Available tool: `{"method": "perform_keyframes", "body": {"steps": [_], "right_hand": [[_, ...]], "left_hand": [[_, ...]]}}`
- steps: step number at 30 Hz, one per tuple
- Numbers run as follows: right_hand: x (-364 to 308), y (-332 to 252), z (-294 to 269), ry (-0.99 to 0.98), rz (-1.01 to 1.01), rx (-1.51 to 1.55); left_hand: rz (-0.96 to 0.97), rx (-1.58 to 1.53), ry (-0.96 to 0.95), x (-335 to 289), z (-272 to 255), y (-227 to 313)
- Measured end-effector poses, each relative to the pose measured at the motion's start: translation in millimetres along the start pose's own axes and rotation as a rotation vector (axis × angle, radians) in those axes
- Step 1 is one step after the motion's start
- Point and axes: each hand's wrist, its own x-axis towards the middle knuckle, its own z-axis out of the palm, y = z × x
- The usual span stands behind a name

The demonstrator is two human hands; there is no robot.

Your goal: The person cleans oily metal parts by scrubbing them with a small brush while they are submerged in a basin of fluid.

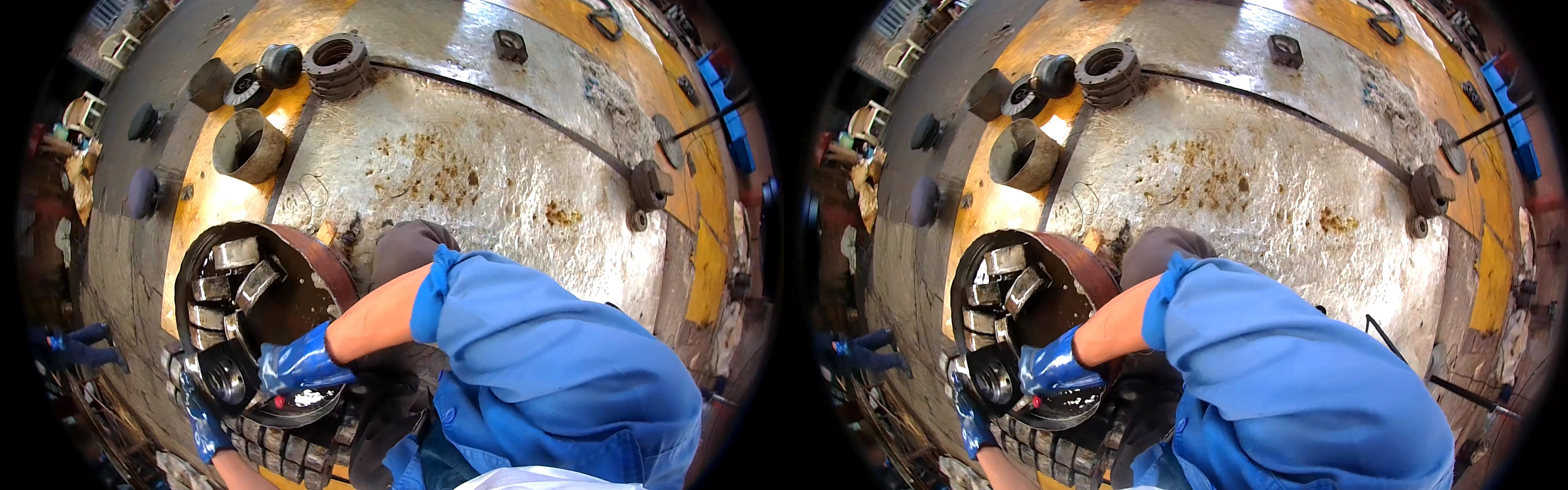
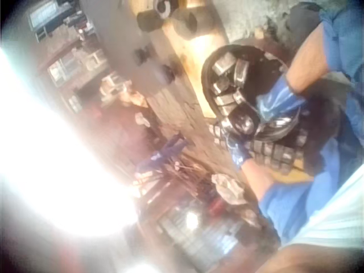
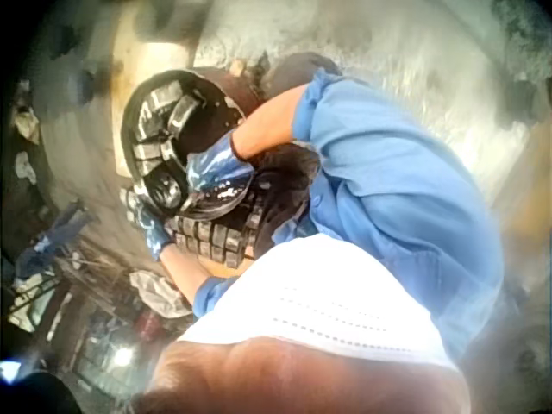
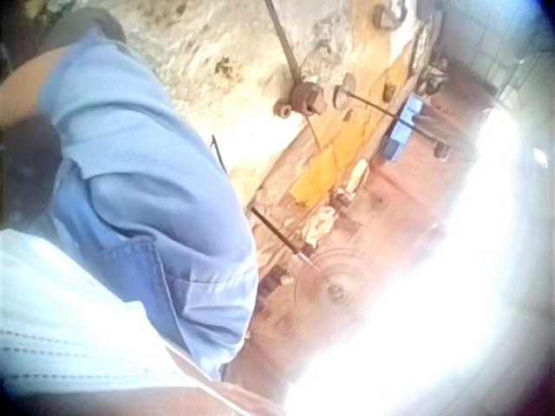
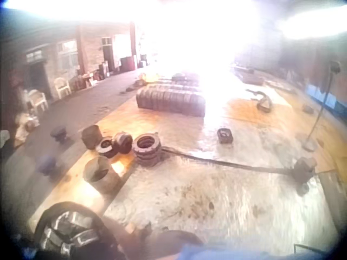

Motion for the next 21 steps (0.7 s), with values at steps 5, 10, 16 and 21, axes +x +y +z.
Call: {"method": "perform_keyframes", "body": {"steps": [5, 10, 16, 21], "right_hand": [[-22.6, 11.8, -7.9, -0.032, -0.052, -0.049], [-21.1, 17.9, -26.2, -0.062, -0.071, -0.101], [-28.9, 27.8, -54.8, -0.032, -0.092, -0.138], [-50.7, 28.9, -63.2, -0.063, -0.106, -0.176]], "left_hand": [[0.224, 0.403, 0.226, -8.8, 28.0, 8.9], [0.342, 0.577, 0.308, -10.7, 99.9, 102.5], [0.609, 0.659, 0.255, -18.5, 176.4, 225.5], [0.917, 0.736, 0.086, -34.6, 276.3, 333.2]]}}
